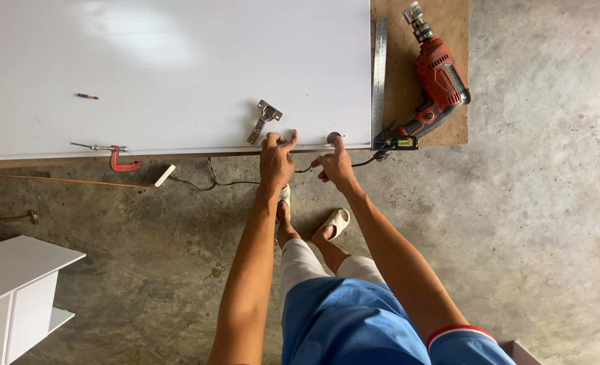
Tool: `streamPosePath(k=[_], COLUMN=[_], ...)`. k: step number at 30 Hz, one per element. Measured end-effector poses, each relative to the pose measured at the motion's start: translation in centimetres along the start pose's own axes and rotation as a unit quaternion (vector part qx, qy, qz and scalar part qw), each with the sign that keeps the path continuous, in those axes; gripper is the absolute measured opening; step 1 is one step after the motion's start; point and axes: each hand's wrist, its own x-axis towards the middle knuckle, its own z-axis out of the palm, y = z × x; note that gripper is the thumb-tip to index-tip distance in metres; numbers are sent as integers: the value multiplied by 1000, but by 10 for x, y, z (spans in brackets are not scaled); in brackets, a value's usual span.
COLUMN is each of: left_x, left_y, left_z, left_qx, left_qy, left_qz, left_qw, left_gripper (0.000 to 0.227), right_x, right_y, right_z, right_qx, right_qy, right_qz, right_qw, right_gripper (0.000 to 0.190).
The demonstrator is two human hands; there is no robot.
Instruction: The person uses a drill to bore a hole into a white cabinet door and then places a hinge into the hole by hand, using a ruler to check alignment.
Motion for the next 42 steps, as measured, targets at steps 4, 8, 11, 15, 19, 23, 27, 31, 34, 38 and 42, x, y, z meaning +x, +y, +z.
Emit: streamPosePath(k=[4, 8, 11, 15, 19, 23, 27, 31, 34, 38, 42], left_x=[-1, 0, 1, 0, 3, 3, -3, -6, -5, 8, 66], left_y=[-1, -2, -1, 3, 6, 5, 7, 6, 0, -10, -77], left_z=[0, 0, 0, -3, 0, -4, -10, -3, -9, -28, -112], left_qx=[11, 9, 30, 20, 23, -31, -43, -37, -37, -156, -286], left_qy=[-3, -7, -5, -5, -2, 2, 18, -16, -5, -224, -224], left_qz=[2, 0, 7, 1, 1, -28, -60, -56, -22, -84, -22], left_qw=[1000, 1000, 1000, 1000, 1000, 999, 997, 998, 999, 958, 931], left_gripper=[65, 65, 63, 63, 63, 67, 58, 62, 66, 65, 34], right_x=[-3, -1, -5, -6, 0, 7, 11, 20, 31, 25, 35], right_y=[6, 8, 5, 1, 5, 12, 14, 20, 14, 4, 18], right_z=[0, -3, -2, 1, 3, 12, 24, 27, 32, 28, 36], right_qx=[6, 20, 38, 77, 130, 110, 124, 144, 158, 134, 125], right_qy=[-3, -13, -13, -20, -20, 17, 25, 81, 85, 92, 143], right_qz=[-7, -7, 6, 23, 31, -2, -45, -51, -38, 46, 17], right_qw=[1000, 1000, 999, 997, 991, 994, 991, 985, 983, 986, 982], right_gripper=[53, 57, 60, 63, 69, 60, 48, 22, 11, 34, 31])
